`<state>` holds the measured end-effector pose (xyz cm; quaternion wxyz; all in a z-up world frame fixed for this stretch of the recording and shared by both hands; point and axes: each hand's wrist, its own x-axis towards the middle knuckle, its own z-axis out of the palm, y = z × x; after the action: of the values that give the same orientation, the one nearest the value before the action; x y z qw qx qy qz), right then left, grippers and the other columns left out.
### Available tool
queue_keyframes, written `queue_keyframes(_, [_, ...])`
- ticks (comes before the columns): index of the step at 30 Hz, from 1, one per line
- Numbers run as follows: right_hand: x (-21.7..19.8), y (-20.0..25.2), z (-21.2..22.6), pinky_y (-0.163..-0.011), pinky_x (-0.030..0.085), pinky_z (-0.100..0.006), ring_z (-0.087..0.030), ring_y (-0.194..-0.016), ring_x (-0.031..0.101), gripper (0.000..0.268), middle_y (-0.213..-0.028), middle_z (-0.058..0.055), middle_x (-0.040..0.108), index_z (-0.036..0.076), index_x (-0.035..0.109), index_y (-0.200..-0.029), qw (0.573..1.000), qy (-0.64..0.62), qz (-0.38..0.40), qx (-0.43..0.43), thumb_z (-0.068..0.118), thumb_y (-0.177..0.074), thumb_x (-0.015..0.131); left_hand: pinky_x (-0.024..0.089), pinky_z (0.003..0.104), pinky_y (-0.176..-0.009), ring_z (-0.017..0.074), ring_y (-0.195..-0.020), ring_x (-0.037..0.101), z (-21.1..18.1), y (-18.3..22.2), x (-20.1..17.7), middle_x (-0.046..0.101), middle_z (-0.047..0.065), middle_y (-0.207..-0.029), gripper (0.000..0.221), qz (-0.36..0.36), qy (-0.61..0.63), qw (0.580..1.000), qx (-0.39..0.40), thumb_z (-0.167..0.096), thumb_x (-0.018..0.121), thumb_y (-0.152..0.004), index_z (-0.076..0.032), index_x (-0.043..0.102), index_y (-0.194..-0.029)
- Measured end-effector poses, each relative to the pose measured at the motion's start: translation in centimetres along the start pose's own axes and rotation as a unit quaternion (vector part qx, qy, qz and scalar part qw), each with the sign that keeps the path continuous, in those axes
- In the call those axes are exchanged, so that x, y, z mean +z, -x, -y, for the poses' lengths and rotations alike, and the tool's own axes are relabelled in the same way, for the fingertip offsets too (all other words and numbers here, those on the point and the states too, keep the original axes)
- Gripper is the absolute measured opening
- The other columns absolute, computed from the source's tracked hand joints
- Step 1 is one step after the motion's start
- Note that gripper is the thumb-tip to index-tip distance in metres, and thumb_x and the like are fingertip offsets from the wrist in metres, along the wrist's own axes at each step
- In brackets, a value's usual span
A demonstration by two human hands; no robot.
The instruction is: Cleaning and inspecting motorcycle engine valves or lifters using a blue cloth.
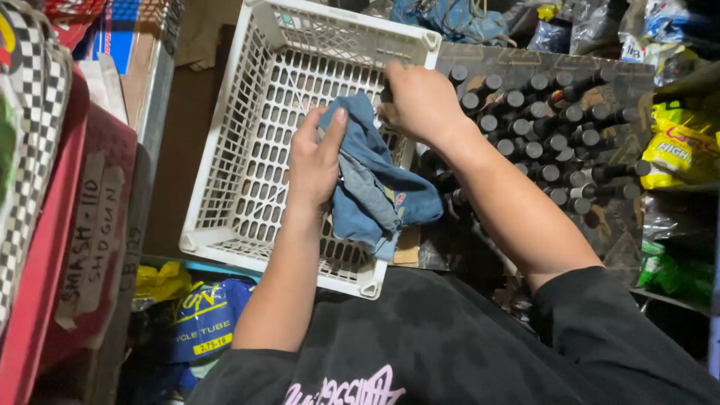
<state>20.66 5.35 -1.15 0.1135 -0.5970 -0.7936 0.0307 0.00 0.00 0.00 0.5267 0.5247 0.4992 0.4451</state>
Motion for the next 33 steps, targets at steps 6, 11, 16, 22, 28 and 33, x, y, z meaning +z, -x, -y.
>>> queue_keyframes(6, [0.8,0.0,0.2,-0.063,0.057,-0.046,-0.036,-0.065,0.069,0.036,-0.084,-0.014,0.069,0.004,0.065,-0.104,0.997,0.071,0.018,-0.003,0.029,-0.083,0.080,0.053,0.029,-0.078,0.0135,-0.077,0.064,-1.0,0.2,-0.2,0.069,0.003,-0.089,0.043,0.003,-0.010,1.000,-0.017,-0.047,0.058,-0.093,-0.007,0.065,-0.109])
queue_keyframes(11, [-1.8,3.4,-3.1,-0.062,0.057,-0.046,-0.036,-0.068,0.068,0.028,-0.089,-0.013,0.069,0.005,0.066,-0.101,0.996,0.064,-0.062,-0.021,0.024,-0.085,0.078,0.053,0.030,-0.082,0.0131,-0.083,0.065,-1.1,1.1,1.8,0.071,0.004,-0.094,0.037,0.000,0.009,1.000,0.000,-0.039,0.058,-0.096,-0.006,0.064,-0.112])
queue_keyframes(16, [-2.7,7.6,-9.2,-0.065,0.057,-0.046,-0.039,-0.080,0.065,0.025,-0.095,-0.018,0.066,0.002,0.065,-0.096,0.988,0.094,-0.118,-0.028,0.022,-0.084,0.073,0.051,0.023,-0.076,0.0105,-0.079,0.061,-1.8,3.0,6.3,0.069,0.003,-0.091,0.034,-0.006,0.052,0.999,0.006,-0.034,0.061,-0.097,-0.003,0.065,-0.109])
queue_keyframes(22, [-0.9,10.2,-12.3,-0.083,0.054,-0.045,-0.038,-0.096,0.060,0.038,-0.105,-0.019,0.064,0.002,0.070,-0.101,0.989,0.113,-0.071,-0.070,0.033,-0.082,0.081,0.051,0.021,-0.079,0.0096,-0.085,0.061,1.1,6.5,8.8,0.069,0.004,-0.099,0.028,-0.024,0.028,0.999,0.036,-0.024,0.061,-0.101,-0.001,0.064,-0.116])
queue_keyframes(28, [-1.7,9.2,-9.1,-0.081,0.053,-0.044,-0.036,-0.096,0.058,0.035,-0.106,-0.019,0.062,0.001,0.068,-0.103,0.983,0.069,-0.120,-0.124,0.028,-0.084,0.081,0.053,0.030,-0.085,0.0152,-0.086,0.067,-0.2,9.3,8.1,0.073,0.006,-0.098,0.045,-0.084,0.036,0.992,-0.084,-0.041,0.061,-0.092,-0.006,0.066,-0.120])
queue_keyframes(33, [-0.1,5.5,-4.2,-0.087,0.054,-0.043,-0.031,-0.094,0.062,0.029,-0.103,-0.013,0.062,0.007,0.066,-0.105,0.974,0.072,-0.089,-0.197,0.028,-0.088,0.076,0.052,0.026,-0.086,0.0143,-0.091,0.065,0.5,8.0,4.8,0.072,0.007,-0.104,0.046,-0.135,-0.023,0.990,0.005,-0.036,0.057,-0.098,0.002,0.064,-0.121])
